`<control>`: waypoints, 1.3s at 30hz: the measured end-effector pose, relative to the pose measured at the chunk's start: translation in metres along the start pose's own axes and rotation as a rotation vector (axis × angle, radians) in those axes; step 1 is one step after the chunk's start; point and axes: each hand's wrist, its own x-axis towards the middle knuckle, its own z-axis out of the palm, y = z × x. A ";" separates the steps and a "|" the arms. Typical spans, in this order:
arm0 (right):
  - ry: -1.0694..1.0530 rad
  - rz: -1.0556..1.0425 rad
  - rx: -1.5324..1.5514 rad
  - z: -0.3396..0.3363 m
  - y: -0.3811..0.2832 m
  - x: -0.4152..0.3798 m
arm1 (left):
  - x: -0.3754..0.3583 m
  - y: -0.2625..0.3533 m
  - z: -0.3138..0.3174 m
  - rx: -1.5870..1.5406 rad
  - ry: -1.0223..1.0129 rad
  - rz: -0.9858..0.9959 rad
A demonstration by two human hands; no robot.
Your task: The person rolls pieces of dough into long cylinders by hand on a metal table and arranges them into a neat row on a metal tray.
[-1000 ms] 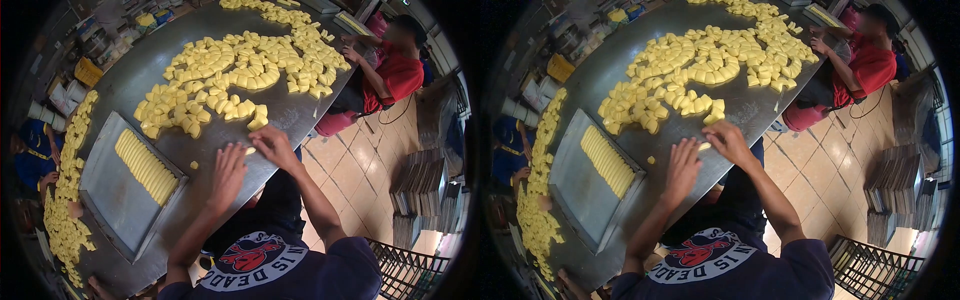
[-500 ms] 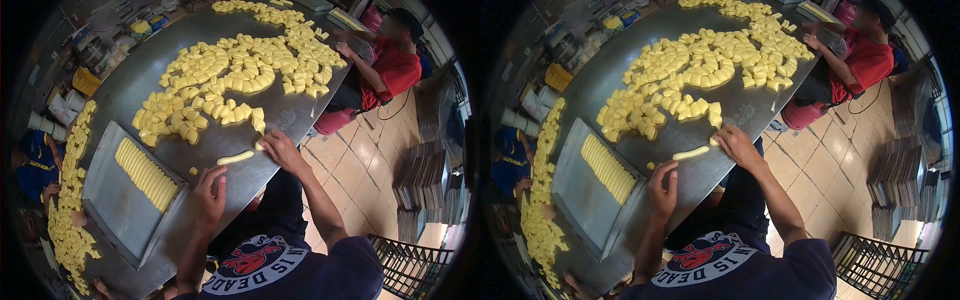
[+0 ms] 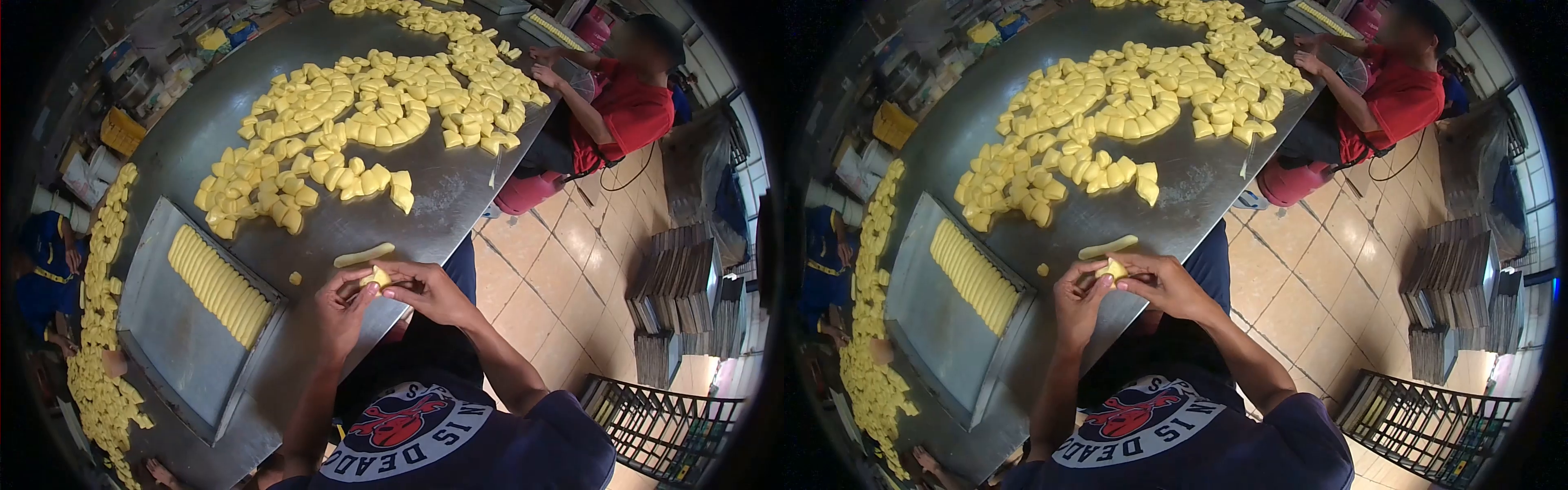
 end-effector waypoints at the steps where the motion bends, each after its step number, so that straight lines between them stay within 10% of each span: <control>1: 0.011 -0.019 -0.078 0.000 0.001 0.000 | -0.001 -0.002 0.001 -0.003 0.004 -0.003; 11: 0.246 -0.190 -0.460 0.012 -0.007 0.001 | -0.006 0.005 0.003 0.022 0.054 -0.035; 18: 0.228 0.011 0.117 0.009 0.001 0.005 | -0.001 0.025 -0.007 -0.294 0.037 -0.242; 24: 0.210 -0.240 -0.424 0.007 0.004 0.002 | -0.005 0.014 -0.005 -0.053 0.004 -0.106; 27: 0.137 -0.048 0.040 0.005 0.010 0.006 | -0.003 0.020 -0.010 -0.178 -0.051 -0.187; 31: 0.179 -0.174 -0.105 0.012 -0.002 0.000 | -0.007 0.030 -0.007 -0.225 -0.055 -0.143; 36: 0.121 -0.478 -0.777 0.003 0.005 -0.001 | -0.008 0.033 0.000 0.259 0.044 -0.160; 39: 0.114 -0.357 -0.505 0.001 0.007 0.001 | -0.011 0.034 0.003 0.428 0.109 0.172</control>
